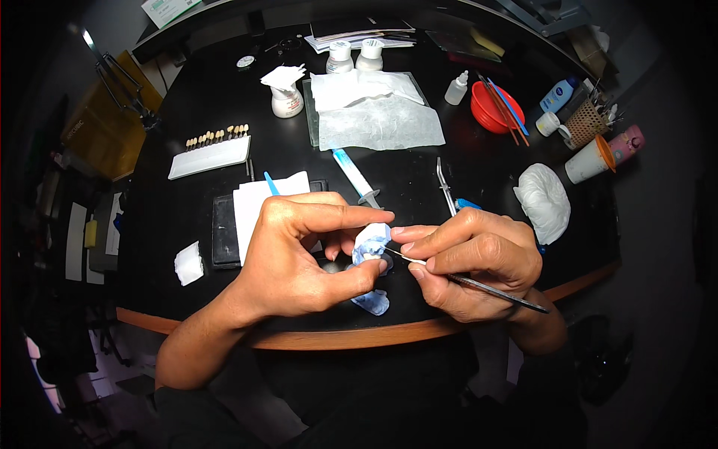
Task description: Manually refining and polishing a dental mold or prosthetic using small hand tools.
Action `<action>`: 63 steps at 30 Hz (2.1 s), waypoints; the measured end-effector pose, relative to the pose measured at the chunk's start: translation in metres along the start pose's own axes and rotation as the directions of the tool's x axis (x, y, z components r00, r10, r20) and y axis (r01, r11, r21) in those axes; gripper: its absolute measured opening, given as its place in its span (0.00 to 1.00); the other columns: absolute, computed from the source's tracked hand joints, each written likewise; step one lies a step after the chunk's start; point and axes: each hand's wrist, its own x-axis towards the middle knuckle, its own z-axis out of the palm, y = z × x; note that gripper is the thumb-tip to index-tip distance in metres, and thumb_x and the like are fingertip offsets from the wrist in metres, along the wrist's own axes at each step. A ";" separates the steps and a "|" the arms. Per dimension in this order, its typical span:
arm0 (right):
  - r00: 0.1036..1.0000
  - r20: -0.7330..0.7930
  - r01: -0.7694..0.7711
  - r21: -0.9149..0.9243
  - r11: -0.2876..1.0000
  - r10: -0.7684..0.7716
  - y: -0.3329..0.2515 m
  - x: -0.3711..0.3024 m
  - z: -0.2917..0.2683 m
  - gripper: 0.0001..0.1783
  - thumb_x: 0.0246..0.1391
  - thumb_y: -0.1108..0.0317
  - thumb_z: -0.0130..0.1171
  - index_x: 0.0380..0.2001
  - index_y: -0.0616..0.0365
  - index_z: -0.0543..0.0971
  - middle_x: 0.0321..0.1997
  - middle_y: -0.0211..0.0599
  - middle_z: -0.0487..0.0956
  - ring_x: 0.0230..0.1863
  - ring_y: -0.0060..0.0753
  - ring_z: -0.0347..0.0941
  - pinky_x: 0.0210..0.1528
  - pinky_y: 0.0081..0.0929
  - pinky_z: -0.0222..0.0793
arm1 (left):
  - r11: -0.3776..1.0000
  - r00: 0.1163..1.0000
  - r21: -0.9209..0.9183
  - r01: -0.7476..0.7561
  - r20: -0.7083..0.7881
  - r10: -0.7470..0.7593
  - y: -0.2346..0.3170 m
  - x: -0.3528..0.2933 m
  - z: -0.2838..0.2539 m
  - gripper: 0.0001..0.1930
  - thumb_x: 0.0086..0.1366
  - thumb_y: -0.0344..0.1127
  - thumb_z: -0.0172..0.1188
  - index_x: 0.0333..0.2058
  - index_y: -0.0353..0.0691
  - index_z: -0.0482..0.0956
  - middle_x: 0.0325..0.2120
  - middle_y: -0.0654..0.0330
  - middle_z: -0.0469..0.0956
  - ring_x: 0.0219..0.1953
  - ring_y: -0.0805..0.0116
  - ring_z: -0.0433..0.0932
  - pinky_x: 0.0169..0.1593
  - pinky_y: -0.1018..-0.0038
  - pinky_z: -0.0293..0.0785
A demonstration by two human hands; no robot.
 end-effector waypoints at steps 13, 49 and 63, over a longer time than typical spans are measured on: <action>0.999 0.025 0.036 -0.059 0.998 -0.034 0.002 -0.002 -0.001 0.10 0.42 0.84 0.71 0.24 0.63 0.79 0.29 0.43 0.84 0.38 0.40 0.88 0.39 0.28 0.88 | 0.998 1.000 0.064 -0.015 -0.006 0.016 -0.001 0.000 0.002 0.24 0.47 0.24 0.74 0.47 0.34 0.88 0.22 0.66 0.75 0.24 0.82 0.70 0.27 0.82 0.63; 0.995 0.089 0.051 0.021 0.998 -0.053 0.000 -0.001 -0.008 0.09 0.45 0.88 0.66 0.28 0.65 0.77 0.31 0.48 0.82 0.36 0.37 0.87 0.46 0.43 0.89 | 0.986 0.981 -0.013 0.169 -0.097 -0.170 0.016 0.001 0.006 0.19 0.43 0.25 0.77 0.38 0.31 0.86 0.24 0.67 0.77 0.25 0.86 0.71 0.26 0.85 0.63; 0.983 0.174 0.070 -0.060 0.996 -0.058 0.001 -0.001 -0.004 0.09 0.46 0.87 0.69 0.29 0.66 0.80 0.33 0.48 0.84 0.40 0.49 0.88 0.43 0.33 0.89 | 0.926 0.985 0.360 -0.119 -0.076 0.156 0.009 -0.001 -0.001 0.16 0.41 0.27 0.77 0.33 0.34 0.89 0.23 0.63 0.80 0.23 0.81 0.75 0.25 0.83 0.67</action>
